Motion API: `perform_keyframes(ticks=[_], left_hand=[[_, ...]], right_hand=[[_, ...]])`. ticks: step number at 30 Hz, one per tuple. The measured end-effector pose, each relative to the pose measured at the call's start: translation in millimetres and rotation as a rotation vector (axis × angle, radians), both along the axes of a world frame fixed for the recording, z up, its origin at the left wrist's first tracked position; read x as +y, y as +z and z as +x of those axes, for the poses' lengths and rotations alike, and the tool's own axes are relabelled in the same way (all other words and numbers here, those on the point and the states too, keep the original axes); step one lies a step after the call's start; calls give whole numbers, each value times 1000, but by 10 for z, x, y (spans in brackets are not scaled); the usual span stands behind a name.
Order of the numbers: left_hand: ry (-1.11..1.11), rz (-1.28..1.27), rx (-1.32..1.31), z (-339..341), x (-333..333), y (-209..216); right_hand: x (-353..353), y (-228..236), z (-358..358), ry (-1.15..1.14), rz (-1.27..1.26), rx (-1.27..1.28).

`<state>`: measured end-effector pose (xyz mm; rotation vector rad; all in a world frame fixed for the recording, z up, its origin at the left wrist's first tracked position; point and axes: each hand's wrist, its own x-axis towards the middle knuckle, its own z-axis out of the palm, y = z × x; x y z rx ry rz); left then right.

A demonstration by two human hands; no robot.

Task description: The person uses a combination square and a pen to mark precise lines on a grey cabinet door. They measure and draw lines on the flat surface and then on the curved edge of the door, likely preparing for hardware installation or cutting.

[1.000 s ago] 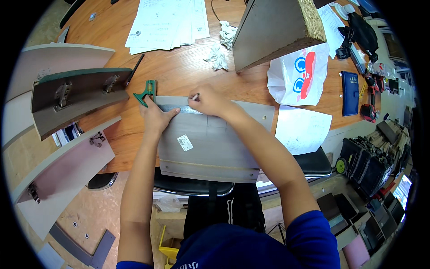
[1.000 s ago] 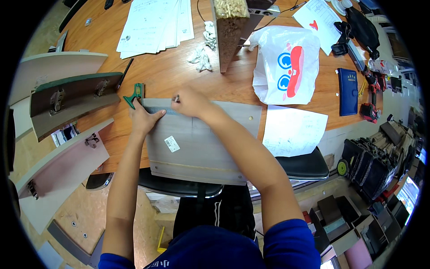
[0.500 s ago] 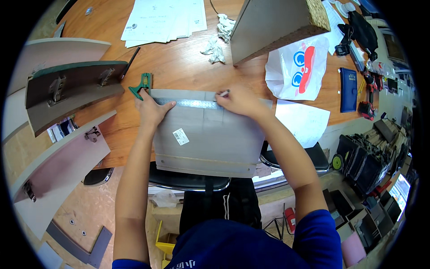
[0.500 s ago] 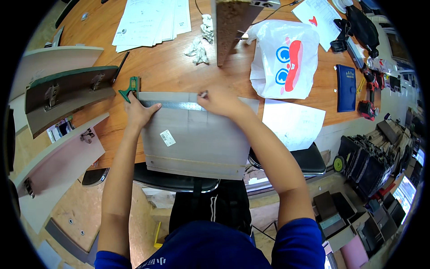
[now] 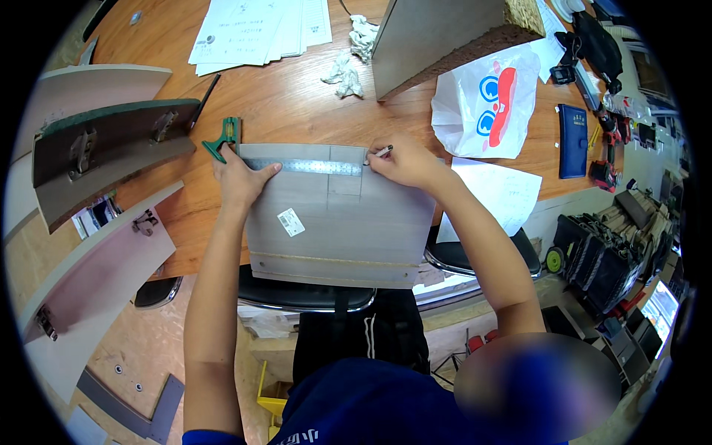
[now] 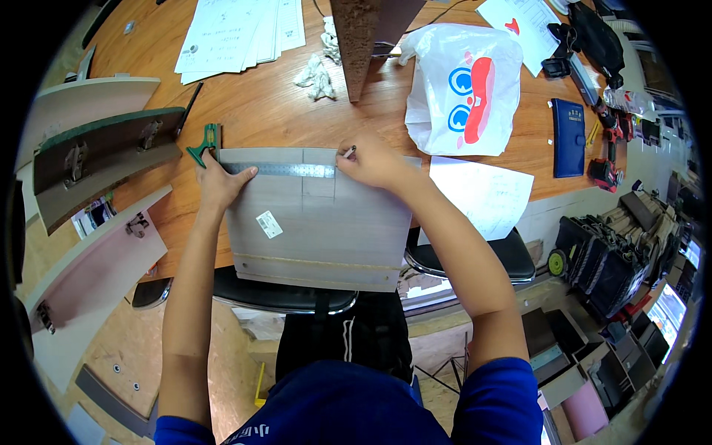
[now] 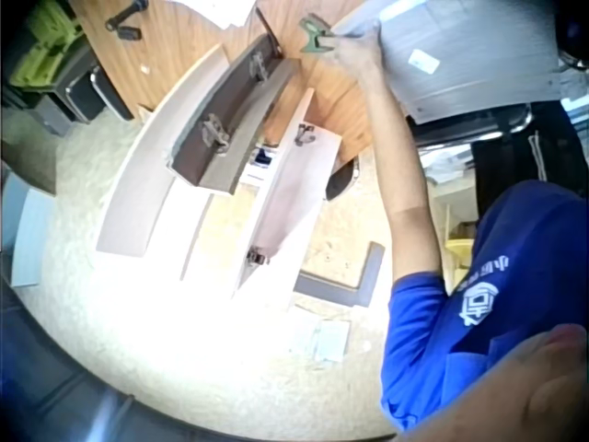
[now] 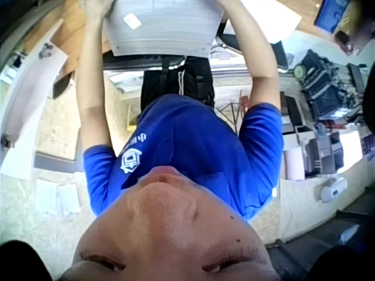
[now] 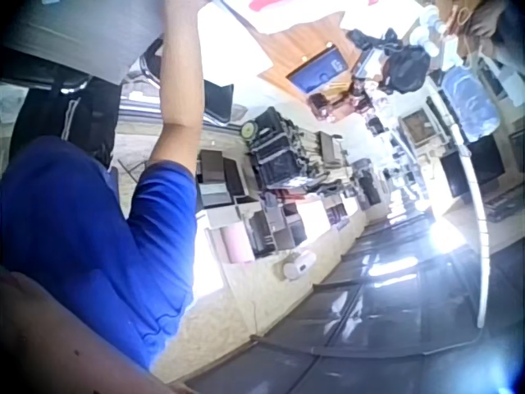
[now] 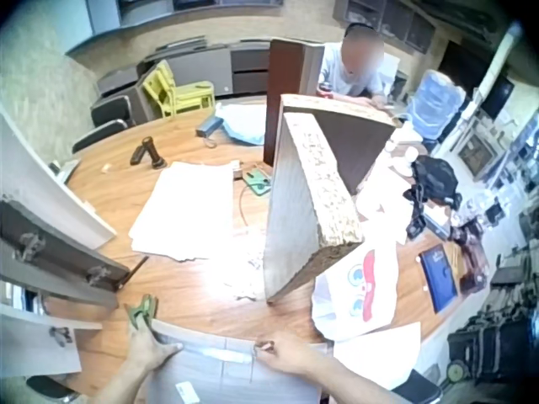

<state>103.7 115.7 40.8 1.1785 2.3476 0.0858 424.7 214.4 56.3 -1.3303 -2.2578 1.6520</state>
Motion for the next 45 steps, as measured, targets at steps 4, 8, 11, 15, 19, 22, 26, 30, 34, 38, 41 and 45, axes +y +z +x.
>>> perform_keyframes(ticks=[4, 8, 11, 15, 19, 22, 26, 30, 34, 38, 41, 45], left_hand=[[0, 3, -8, 2, 3, -3], [4, -9, -7, -19, -6, 2], [-11, -6, 9, -13, -8, -8], [7, -33, -6, -12, 5, 6], [42, -48, -3, 3, -3, 25], [24, -37, 0, -2, 10, -8], [16, -25, -8, 5, 25, 2], [2, -19, 11, -37, -23, -27], [-27, 41, 53, -57, -74, -101], [-6, 10, 25, -27, -39, -48], [1, 15, 9, -18, -34, -52], [-6, 31, 13, -42, -17, -72]], right_hand=[[45, 0, -73, 74, 69, -95], [70, -17, -135, -19, 49, -83], [58, -38, -98, -9, 64, -37], [13, -77, -108, 20, 69, -22], [-16, -8, -306, 24, 16, -63], [-39, -154, -564, -18, 44, 138], [0, -299, -657, 72, 45, 55], [-20, -158, -197, 34, 34, 32], [-76, -37, 20, -26, 61, 17], [-28, 55, -198, 40, 89, -82], [-38, 19, -317, 26, 77, -29], [-96, -132, -420, -10, 36, 53]])
